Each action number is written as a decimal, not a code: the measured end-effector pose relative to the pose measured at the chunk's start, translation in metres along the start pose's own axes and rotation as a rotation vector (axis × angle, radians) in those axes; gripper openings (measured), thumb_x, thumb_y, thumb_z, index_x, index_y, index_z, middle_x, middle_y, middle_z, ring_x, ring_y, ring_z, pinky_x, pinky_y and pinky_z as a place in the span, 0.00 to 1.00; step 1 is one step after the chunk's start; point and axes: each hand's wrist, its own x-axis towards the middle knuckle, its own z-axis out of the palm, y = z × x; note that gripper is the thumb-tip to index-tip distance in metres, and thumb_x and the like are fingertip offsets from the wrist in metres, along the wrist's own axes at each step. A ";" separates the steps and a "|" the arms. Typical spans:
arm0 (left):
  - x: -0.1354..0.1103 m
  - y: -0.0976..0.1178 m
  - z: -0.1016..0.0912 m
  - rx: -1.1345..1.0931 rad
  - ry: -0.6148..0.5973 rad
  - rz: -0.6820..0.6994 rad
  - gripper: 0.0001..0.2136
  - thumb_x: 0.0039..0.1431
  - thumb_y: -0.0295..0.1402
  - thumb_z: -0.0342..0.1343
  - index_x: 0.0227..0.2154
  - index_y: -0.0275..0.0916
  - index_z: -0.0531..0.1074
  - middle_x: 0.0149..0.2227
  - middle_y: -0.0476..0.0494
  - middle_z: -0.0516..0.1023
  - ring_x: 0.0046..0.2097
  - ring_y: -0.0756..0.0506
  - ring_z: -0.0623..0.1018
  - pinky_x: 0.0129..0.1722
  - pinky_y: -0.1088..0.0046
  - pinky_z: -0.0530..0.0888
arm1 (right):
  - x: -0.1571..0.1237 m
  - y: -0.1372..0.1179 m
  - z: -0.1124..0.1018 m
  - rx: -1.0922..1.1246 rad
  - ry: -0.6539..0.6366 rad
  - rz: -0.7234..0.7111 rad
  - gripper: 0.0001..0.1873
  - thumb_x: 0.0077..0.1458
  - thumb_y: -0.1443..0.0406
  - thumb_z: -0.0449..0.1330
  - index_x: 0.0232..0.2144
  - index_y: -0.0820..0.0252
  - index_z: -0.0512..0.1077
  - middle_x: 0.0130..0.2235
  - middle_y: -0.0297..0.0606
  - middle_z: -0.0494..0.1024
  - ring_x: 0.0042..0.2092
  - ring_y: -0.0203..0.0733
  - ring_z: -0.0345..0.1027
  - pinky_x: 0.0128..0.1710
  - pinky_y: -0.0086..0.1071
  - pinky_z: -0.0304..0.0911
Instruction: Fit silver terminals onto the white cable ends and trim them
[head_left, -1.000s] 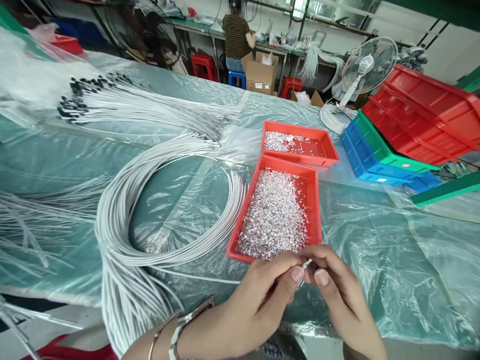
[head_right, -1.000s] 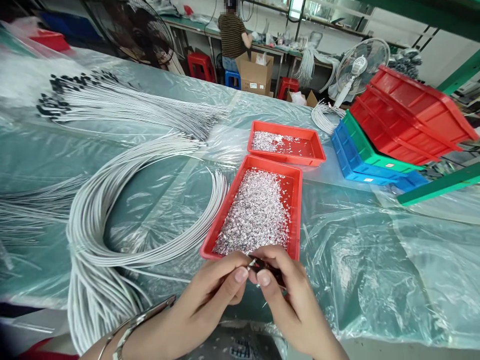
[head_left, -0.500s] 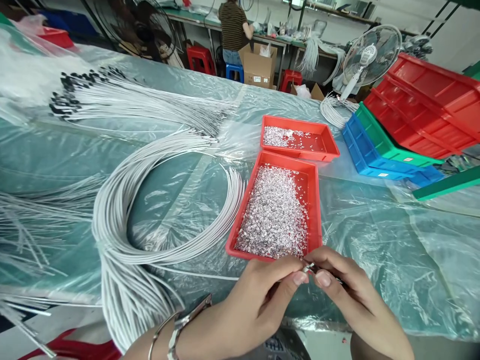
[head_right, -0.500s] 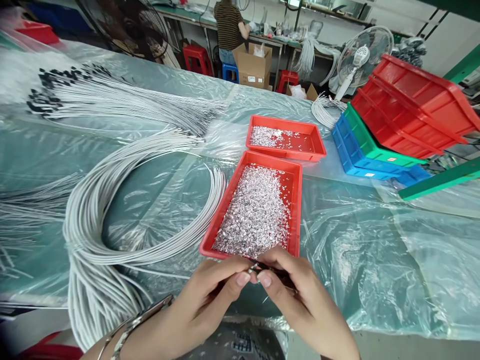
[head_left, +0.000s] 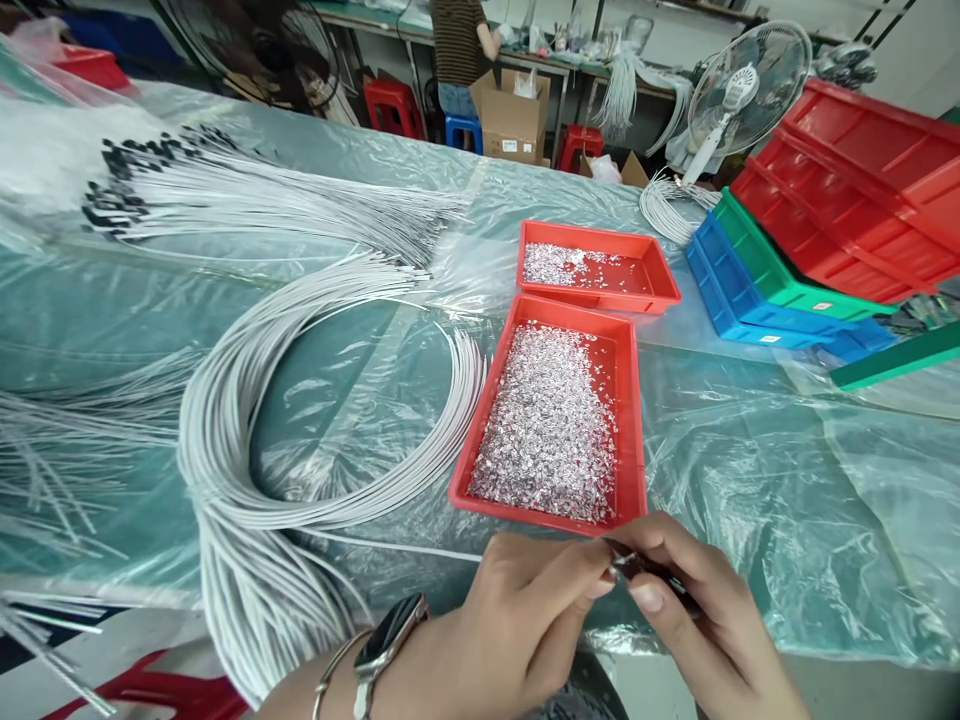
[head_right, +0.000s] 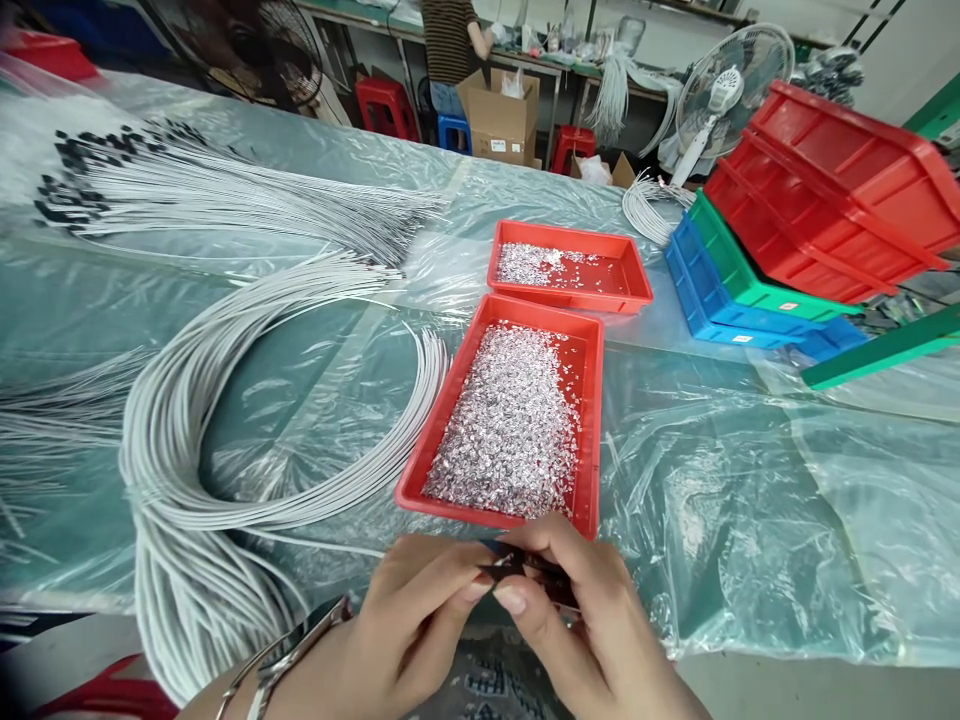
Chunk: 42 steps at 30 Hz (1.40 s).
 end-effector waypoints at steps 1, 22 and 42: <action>0.000 0.002 -0.002 -0.027 0.010 0.001 0.07 0.67 0.27 0.39 0.37 0.41 0.62 0.22 0.51 0.70 0.21 0.51 0.67 0.24 0.74 0.65 | -0.001 0.003 0.000 -0.007 -0.008 -0.008 0.06 0.65 0.60 0.50 0.38 0.50 0.66 0.32 0.32 0.71 0.33 0.38 0.66 0.28 0.28 0.58; 0.002 0.005 -0.012 -0.412 -0.177 -0.240 0.10 0.68 0.30 0.40 0.31 0.40 0.63 0.22 0.55 0.60 0.23 0.53 0.60 0.25 0.77 0.61 | 0.012 -0.003 0.006 0.504 0.062 0.240 0.09 0.55 0.56 0.63 0.29 0.53 0.72 0.18 0.23 0.55 0.20 0.32 0.38 0.20 0.30 0.36; 0.001 0.002 -0.011 -0.419 -0.157 -0.272 0.09 0.67 0.28 0.40 0.30 0.40 0.59 0.23 0.55 0.56 0.24 0.53 0.57 0.25 0.77 0.59 | 0.016 0.018 -0.001 0.523 -0.131 0.184 0.07 0.58 0.59 0.61 0.29 0.52 0.70 0.23 0.27 0.64 0.24 0.32 0.48 0.22 0.27 0.45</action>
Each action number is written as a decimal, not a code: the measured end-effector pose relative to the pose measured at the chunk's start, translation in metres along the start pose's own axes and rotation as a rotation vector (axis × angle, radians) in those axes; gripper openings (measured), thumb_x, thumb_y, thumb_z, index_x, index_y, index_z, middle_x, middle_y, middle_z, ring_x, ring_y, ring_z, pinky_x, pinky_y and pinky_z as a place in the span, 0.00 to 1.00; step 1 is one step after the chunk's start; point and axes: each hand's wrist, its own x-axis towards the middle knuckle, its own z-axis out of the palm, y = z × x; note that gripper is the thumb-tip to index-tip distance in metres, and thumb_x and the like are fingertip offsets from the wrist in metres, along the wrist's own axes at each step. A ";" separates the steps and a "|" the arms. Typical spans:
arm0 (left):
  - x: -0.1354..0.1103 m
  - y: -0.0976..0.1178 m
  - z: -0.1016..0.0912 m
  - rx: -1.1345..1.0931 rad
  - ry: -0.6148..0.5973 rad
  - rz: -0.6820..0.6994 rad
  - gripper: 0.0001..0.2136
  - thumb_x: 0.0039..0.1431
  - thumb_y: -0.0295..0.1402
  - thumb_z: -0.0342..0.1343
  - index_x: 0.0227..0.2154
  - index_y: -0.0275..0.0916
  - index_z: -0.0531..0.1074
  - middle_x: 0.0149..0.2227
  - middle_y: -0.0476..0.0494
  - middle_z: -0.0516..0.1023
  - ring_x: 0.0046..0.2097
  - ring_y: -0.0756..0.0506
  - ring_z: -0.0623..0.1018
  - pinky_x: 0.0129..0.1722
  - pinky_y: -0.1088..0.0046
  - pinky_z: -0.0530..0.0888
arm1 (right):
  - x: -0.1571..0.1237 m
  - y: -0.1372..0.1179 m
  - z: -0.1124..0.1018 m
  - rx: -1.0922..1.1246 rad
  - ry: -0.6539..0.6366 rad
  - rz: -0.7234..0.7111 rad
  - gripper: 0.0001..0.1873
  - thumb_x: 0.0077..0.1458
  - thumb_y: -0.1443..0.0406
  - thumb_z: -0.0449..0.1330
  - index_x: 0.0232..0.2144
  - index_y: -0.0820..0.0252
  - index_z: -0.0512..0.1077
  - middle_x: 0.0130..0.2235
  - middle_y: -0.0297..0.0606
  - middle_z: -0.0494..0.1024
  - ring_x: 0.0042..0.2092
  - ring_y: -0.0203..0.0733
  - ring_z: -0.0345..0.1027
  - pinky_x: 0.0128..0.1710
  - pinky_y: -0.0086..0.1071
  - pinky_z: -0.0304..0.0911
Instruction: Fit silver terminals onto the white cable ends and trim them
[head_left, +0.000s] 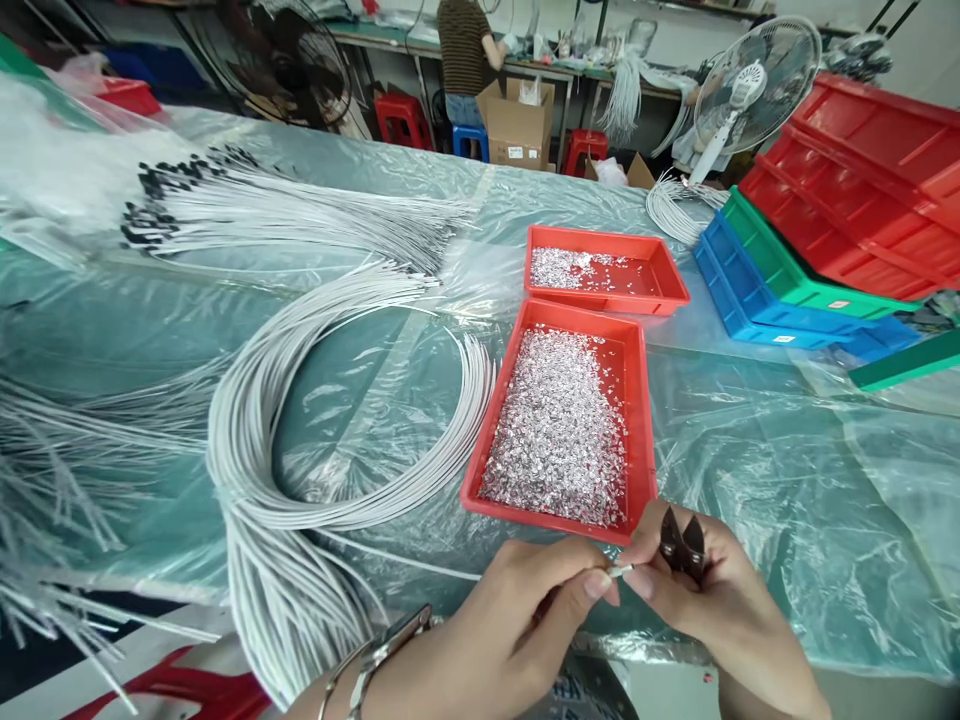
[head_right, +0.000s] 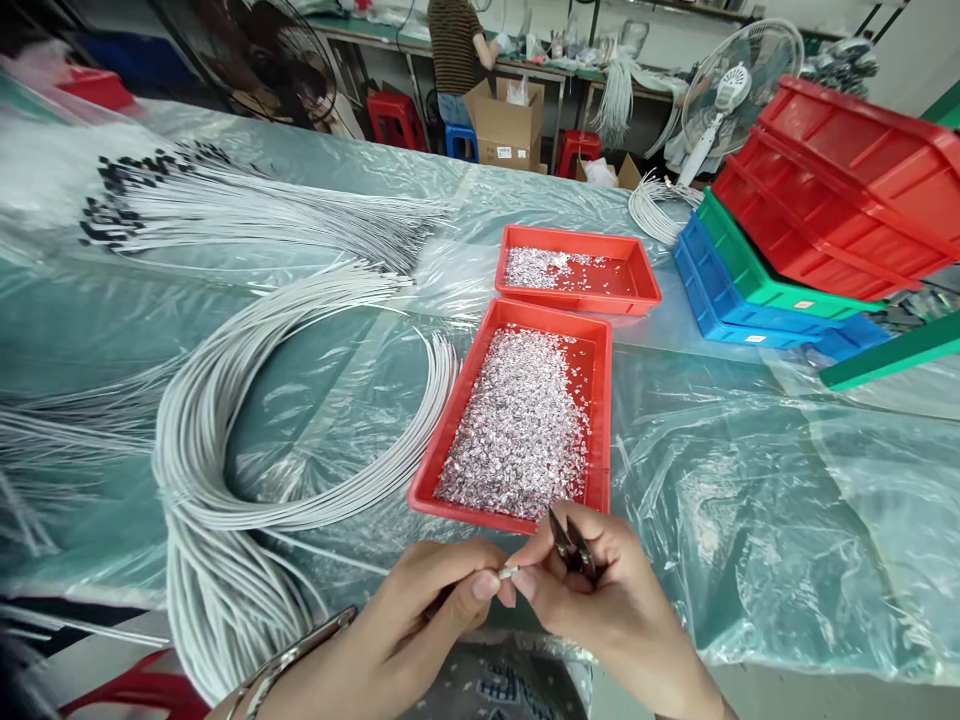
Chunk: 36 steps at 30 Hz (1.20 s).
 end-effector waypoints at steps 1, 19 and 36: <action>-0.001 -0.001 0.001 0.000 0.009 -0.020 0.07 0.67 0.28 0.41 0.33 0.41 0.60 0.23 0.56 0.56 0.25 0.53 0.57 0.25 0.77 0.59 | 0.001 0.002 -0.001 -0.013 -0.005 -0.012 0.07 0.58 0.59 0.60 0.29 0.52 0.70 0.23 0.27 0.62 0.24 0.32 0.47 0.22 0.27 0.45; -0.003 -0.012 0.013 -0.319 0.114 -0.066 0.08 0.68 0.34 0.44 0.33 0.39 0.63 0.24 0.53 0.65 0.26 0.53 0.63 0.24 0.76 0.59 | 0.000 0.004 0.002 -0.053 0.104 -0.059 0.06 0.58 0.63 0.60 0.28 0.53 0.69 0.20 0.23 0.49 0.21 0.31 0.38 0.18 0.25 0.38; -0.003 -0.022 0.013 -0.420 0.134 -0.126 0.11 0.69 0.36 0.42 0.31 0.38 0.62 0.21 0.54 0.65 0.21 0.55 0.58 0.23 0.77 0.56 | 0.007 0.005 0.006 -0.024 0.132 -0.004 0.06 0.56 0.65 0.60 0.27 0.57 0.67 0.21 0.24 0.52 0.22 0.31 0.39 0.19 0.26 0.42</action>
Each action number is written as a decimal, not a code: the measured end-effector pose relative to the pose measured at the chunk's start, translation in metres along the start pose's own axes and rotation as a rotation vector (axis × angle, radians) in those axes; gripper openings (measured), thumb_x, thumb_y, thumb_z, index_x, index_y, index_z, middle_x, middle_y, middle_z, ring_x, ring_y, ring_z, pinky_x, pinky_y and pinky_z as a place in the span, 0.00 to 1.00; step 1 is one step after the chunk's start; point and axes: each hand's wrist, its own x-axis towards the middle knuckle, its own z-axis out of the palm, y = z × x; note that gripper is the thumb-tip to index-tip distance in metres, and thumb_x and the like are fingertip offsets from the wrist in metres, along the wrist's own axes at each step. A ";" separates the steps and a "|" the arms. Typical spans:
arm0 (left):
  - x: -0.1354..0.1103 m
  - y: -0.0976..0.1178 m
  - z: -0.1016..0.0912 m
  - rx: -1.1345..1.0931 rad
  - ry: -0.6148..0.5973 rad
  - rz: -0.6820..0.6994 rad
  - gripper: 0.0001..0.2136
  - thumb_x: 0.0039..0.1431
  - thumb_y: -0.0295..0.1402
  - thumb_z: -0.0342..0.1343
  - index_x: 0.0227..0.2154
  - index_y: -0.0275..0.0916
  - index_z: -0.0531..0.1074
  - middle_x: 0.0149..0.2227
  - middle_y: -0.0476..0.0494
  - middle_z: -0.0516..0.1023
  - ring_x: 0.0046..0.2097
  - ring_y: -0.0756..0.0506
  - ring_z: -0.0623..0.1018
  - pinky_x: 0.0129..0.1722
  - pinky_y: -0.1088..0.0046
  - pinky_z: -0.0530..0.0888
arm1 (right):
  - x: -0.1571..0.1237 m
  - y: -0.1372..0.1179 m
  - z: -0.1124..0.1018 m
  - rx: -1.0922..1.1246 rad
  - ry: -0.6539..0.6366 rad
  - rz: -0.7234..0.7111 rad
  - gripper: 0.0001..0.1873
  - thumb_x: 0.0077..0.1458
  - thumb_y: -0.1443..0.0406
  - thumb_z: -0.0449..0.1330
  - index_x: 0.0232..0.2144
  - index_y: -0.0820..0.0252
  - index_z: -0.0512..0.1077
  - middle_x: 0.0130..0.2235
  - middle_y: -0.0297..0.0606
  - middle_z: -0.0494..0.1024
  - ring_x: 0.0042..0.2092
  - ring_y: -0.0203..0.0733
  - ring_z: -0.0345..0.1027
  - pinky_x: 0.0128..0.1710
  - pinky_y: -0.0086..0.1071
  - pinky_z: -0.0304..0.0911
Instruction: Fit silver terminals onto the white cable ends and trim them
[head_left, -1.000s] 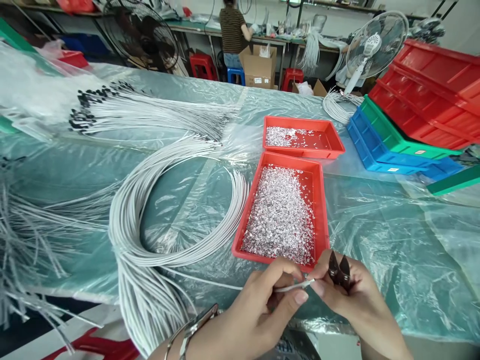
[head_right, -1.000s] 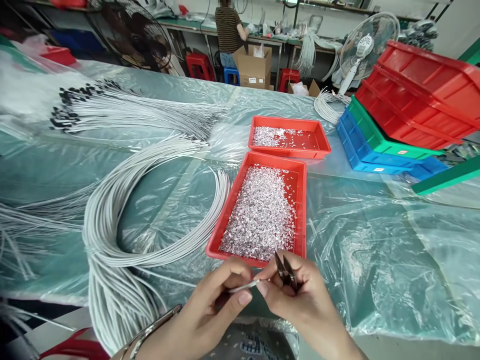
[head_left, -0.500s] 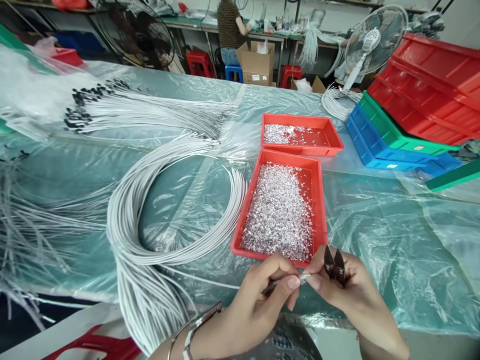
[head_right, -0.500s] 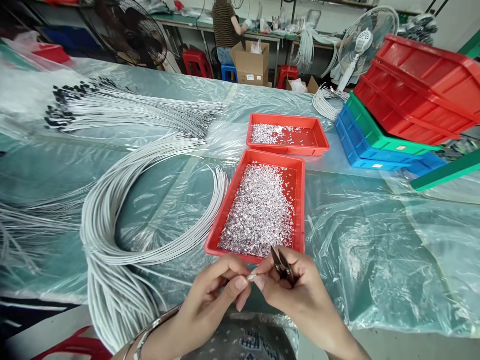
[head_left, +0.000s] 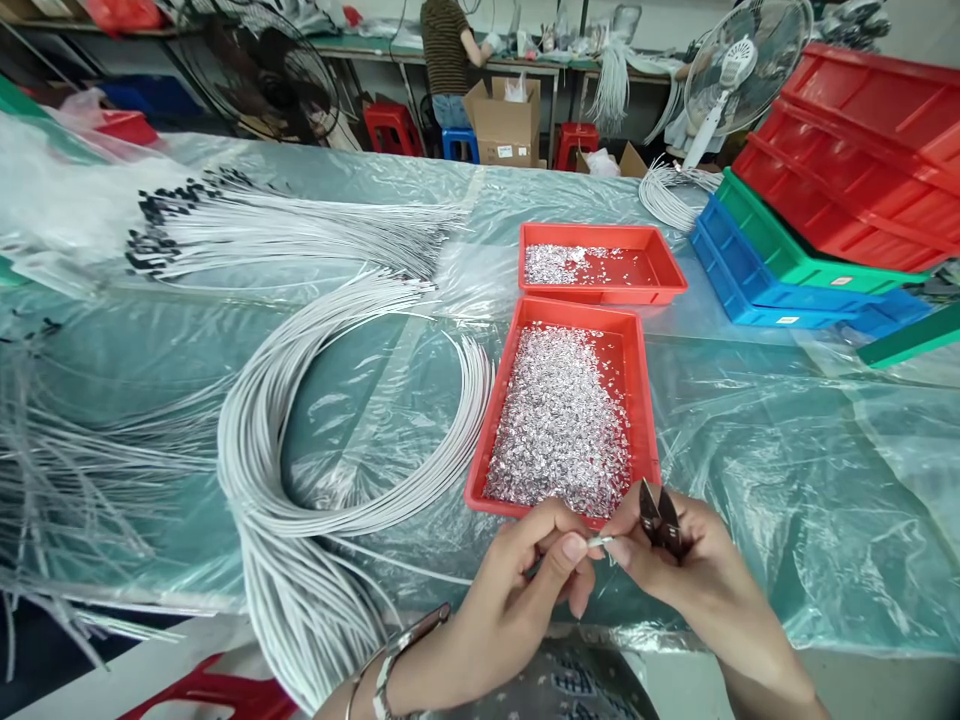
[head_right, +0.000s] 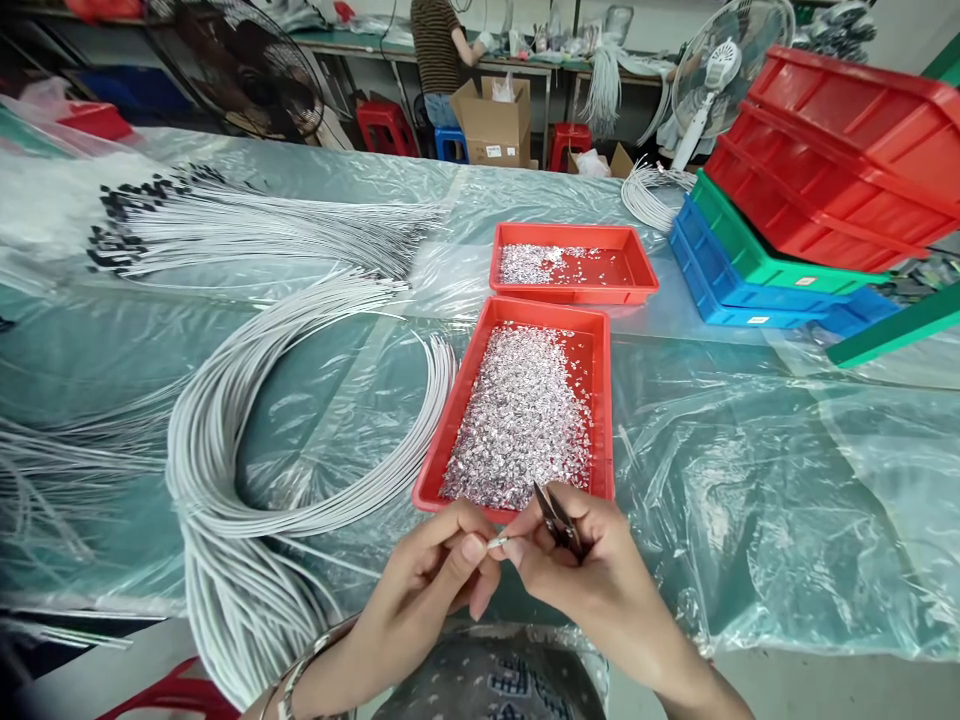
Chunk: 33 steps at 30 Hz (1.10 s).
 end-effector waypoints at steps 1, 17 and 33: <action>0.000 0.000 0.000 -0.006 0.001 -0.004 0.11 0.69 0.37 0.42 0.31 0.38 0.62 0.21 0.55 0.65 0.22 0.55 0.58 0.23 0.77 0.56 | 0.000 0.000 0.000 -0.003 0.003 0.004 0.06 0.56 0.65 0.60 0.27 0.56 0.67 0.21 0.24 0.52 0.22 0.32 0.39 0.19 0.26 0.42; 0.006 0.000 -0.004 -0.215 -0.084 -0.083 0.13 0.67 0.38 0.44 0.31 0.37 0.64 0.18 0.57 0.58 0.19 0.55 0.53 0.19 0.79 0.53 | 0.001 0.004 0.002 0.072 -0.047 0.003 0.05 0.56 0.67 0.60 0.27 0.56 0.68 0.20 0.23 0.50 0.22 0.31 0.38 0.19 0.26 0.40; -0.006 0.005 -0.006 0.285 -0.101 0.161 0.04 0.64 0.30 0.51 0.34 0.38 0.69 0.20 0.52 0.70 0.20 0.54 0.69 0.20 0.79 0.63 | 0.031 0.022 -0.020 -0.407 0.368 -0.134 0.08 0.57 0.61 0.58 0.29 0.59 0.71 0.22 0.27 0.57 0.23 0.34 0.48 0.23 0.29 0.48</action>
